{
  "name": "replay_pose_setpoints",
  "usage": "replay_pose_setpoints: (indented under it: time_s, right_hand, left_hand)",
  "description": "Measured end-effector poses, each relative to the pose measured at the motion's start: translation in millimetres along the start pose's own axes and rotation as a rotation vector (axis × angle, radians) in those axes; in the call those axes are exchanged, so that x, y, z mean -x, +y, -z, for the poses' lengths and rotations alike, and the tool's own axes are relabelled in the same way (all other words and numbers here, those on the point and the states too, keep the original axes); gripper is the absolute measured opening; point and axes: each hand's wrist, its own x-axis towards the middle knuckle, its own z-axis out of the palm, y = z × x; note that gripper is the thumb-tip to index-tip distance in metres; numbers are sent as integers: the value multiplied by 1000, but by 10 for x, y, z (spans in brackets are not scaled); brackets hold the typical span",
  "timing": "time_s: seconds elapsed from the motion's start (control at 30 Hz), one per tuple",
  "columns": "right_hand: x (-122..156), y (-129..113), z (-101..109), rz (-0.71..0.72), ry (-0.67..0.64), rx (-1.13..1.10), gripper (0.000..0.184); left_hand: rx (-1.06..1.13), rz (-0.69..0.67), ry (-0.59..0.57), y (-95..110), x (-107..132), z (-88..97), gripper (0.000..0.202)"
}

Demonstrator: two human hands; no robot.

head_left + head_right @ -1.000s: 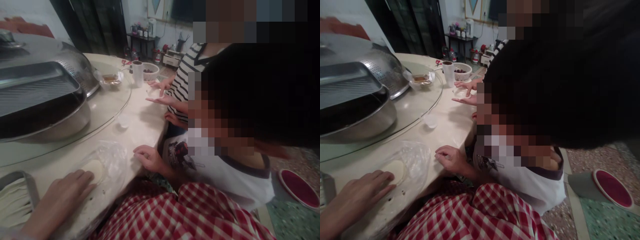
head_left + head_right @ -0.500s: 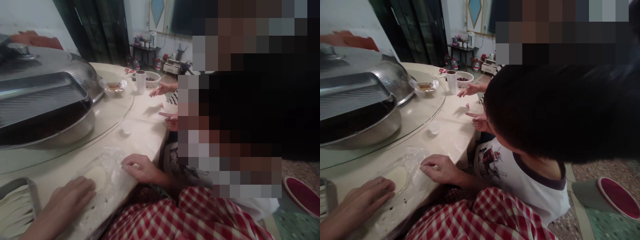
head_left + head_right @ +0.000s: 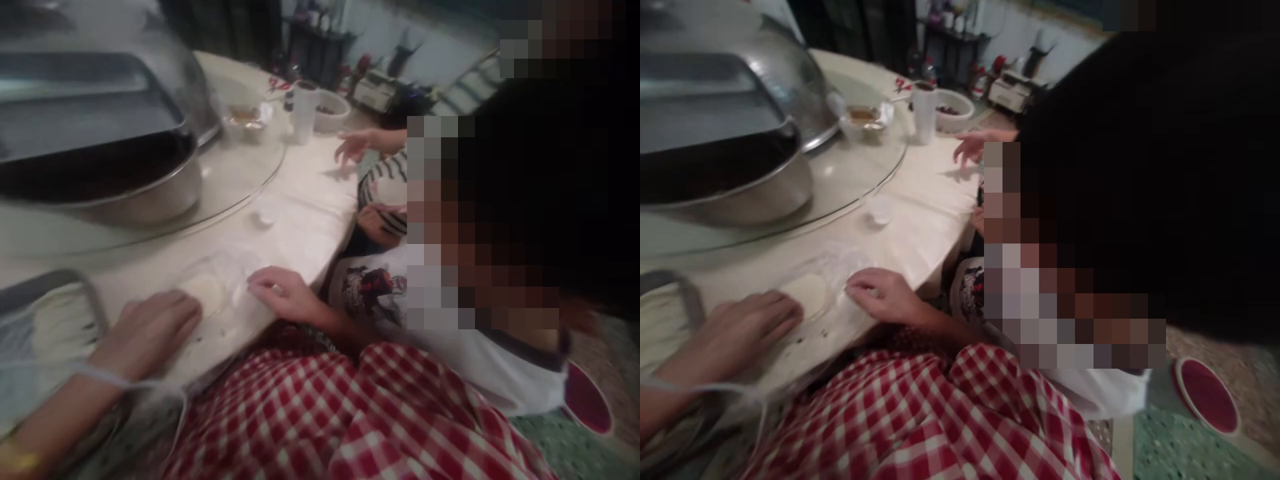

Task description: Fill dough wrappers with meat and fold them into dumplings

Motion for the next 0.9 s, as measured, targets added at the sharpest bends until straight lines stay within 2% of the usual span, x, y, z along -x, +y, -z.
replay_pose_setpoints:
  time_s: [0.1,0.2,0.43,0.63,0.77,0.9]
  right_hand:
    - [2,45,-28,14,25,-20,19]
    - [-44,72,-87,43,0,-31,19]
    - [-238,76,-235,152,-103,153,19]
    - [-459,139,-480,268,-323,416,20]
    - [-565,161,-615,272,-397,450,14]
    - [-688,168,-635,252,-401,411,14]
  left_hand:
    - [-185,-18,-23,156,16,65,33]
    - [-191,4,-4,176,21,29,32]
    - [84,106,-30,-5,-21,0,26]
    - [202,177,18,-63,-55,95,26]
    - [229,184,61,-81,-28,69,27]
    - [268,197,142,-105,23,8,32]
